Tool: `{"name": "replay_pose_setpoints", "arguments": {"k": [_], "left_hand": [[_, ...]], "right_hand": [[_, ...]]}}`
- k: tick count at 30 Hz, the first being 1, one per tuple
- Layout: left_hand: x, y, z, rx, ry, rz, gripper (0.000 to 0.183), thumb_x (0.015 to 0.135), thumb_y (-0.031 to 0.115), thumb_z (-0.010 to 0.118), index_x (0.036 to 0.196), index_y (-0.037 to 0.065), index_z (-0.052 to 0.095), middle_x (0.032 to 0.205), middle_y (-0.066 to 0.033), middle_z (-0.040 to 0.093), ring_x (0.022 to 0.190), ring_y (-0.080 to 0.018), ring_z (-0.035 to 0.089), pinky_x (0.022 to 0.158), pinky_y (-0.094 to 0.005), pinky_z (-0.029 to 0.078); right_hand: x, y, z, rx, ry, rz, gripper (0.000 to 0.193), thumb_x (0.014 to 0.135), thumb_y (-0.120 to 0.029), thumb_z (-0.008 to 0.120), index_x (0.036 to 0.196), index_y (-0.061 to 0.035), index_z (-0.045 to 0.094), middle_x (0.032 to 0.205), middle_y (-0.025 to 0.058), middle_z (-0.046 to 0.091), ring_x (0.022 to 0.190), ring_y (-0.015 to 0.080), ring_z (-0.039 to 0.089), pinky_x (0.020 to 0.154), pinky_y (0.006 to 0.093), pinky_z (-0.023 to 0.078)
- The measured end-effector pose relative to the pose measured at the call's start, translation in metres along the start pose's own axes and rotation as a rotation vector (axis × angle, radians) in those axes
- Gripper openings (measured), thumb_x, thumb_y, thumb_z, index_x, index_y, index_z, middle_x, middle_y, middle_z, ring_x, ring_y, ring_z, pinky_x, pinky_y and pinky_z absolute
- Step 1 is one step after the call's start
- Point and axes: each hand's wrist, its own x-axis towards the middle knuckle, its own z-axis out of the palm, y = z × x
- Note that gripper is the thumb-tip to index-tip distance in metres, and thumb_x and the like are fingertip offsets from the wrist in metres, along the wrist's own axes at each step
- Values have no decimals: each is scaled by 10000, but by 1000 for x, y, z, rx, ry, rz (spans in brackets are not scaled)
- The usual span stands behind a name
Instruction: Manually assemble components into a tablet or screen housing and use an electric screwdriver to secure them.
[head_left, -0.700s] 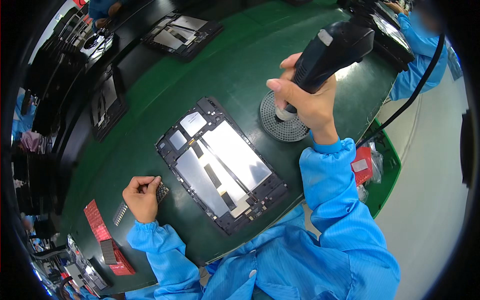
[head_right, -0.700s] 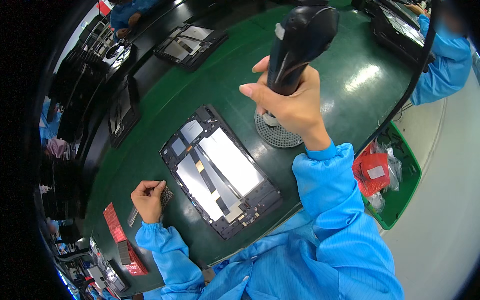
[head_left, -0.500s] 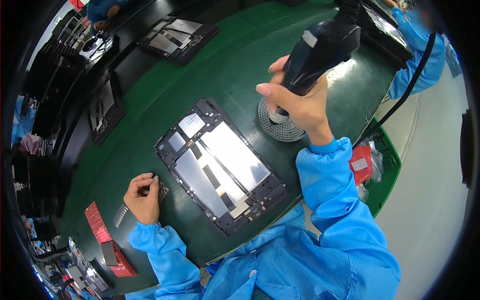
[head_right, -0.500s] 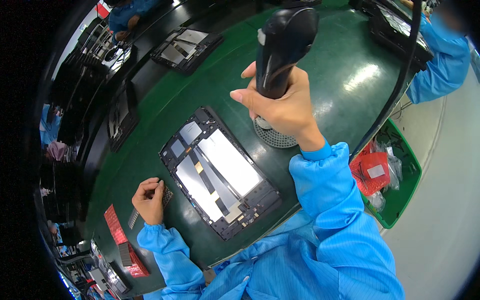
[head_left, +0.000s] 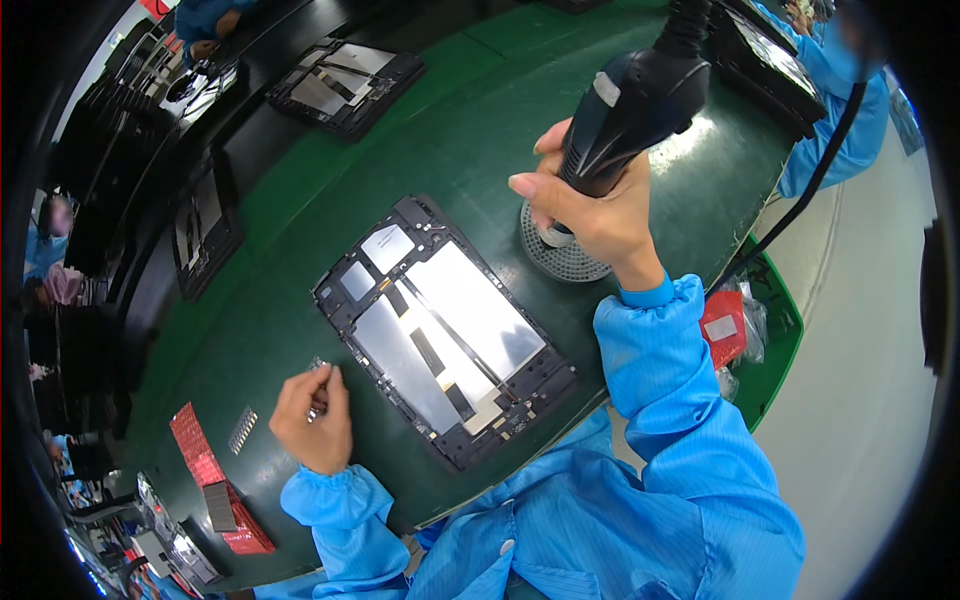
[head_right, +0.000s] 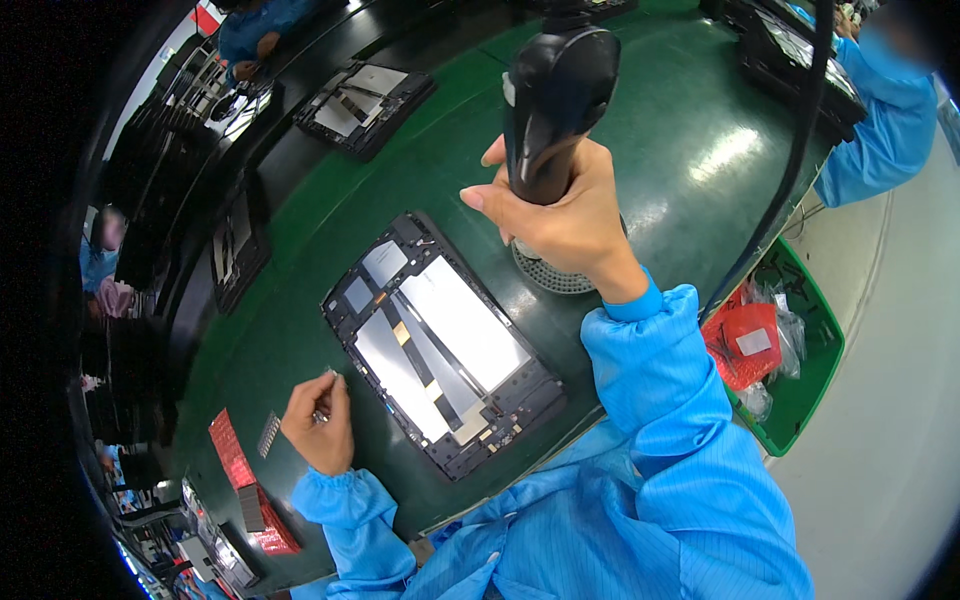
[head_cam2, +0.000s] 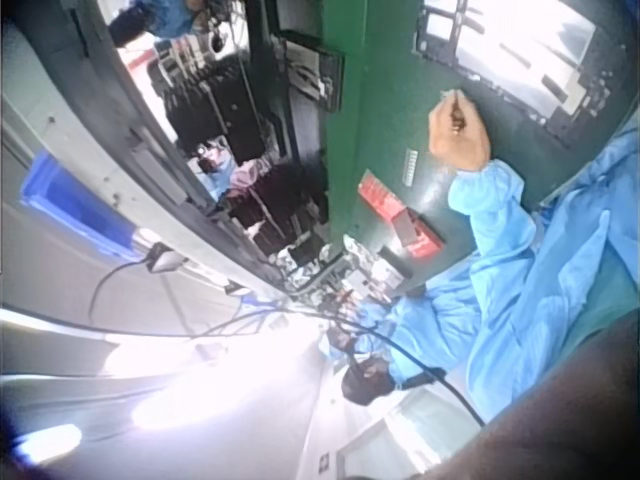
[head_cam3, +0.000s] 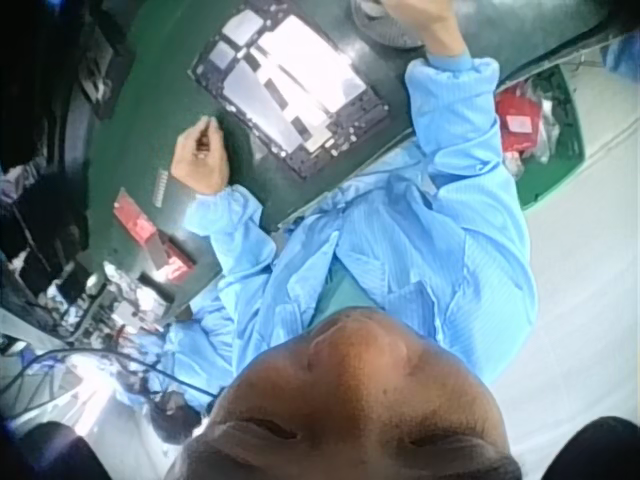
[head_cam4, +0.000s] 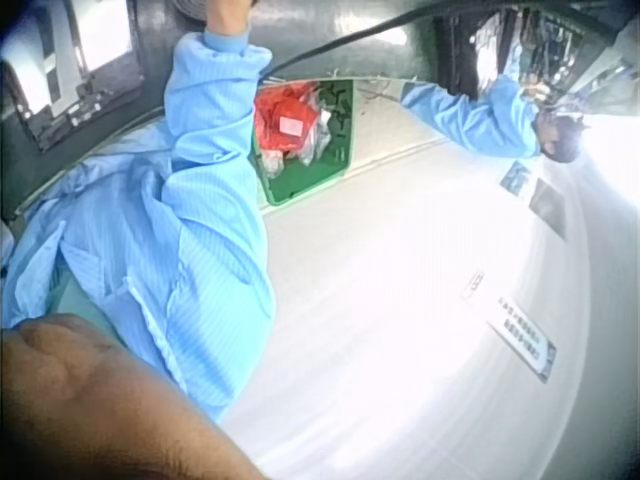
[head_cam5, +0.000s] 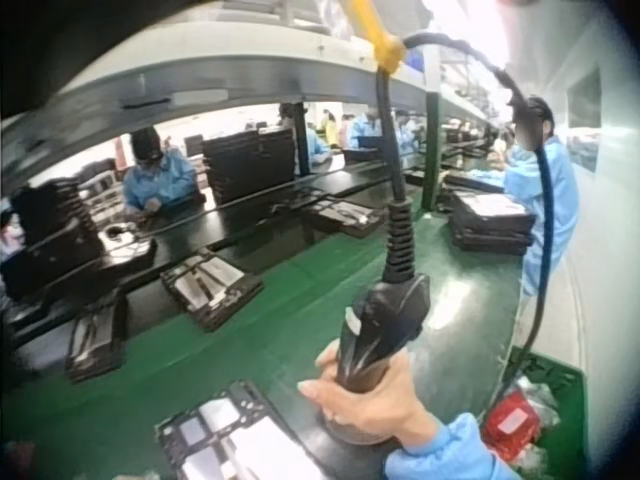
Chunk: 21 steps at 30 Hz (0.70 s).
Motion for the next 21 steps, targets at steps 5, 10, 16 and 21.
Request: {"name": "replay_pose_setpoints", "arguments": {"k": [5, 10, 16, 21], "left_hand": [[-23, 20, 3, -59, -80, -57, 137, 705, -56, 707, 830, -8, 677, 705, -81, 617, 521, -89, 524, 474, -204, 419], [-34, 5, 8, -140, -47, -4, 161, 681, -60, 692, 825, 2, 661, 716, -92, 614, 513, -137, 557, 470, -247, 449], [-32, 2, 11, -243, -137, 60, 149, 714, -46, 698, 853, -7, 661, 760, -120, 619, 581, -194, 600, 518, -273, 478], [-32, -36, -15, -159, -58, 42, 108, 756, -10, 696, 859, -14, 666, 774, -123, 635, 631, -192, 618, 568, -273, 486]], "right_hand": [[-2, 0, 7, 26, 25, 18, 271, 716, 8, 762, 905, 2, 567, 626, 25, 595, 495, 83, 553, 447, 220, 412], [-12, -12, 32, 43, 108, -59, 302, 737, 28, 726, 986, 0, 558, 645, 27, 581, 508, 90, 546, 460, 234, 435], [-22, -38, 117, 254, -122, -127, 345, 743, 34, 720, 1038, -2, 545, 646, 34, 589, 513, 95, 557, 452, 222, 433], [-23, -18, 184, 180, -326, -26, 304, 746, 63, 704, 997, 21, 538, 609, 60, 595, 487, 119, 564, 468, 239, 444]]}}
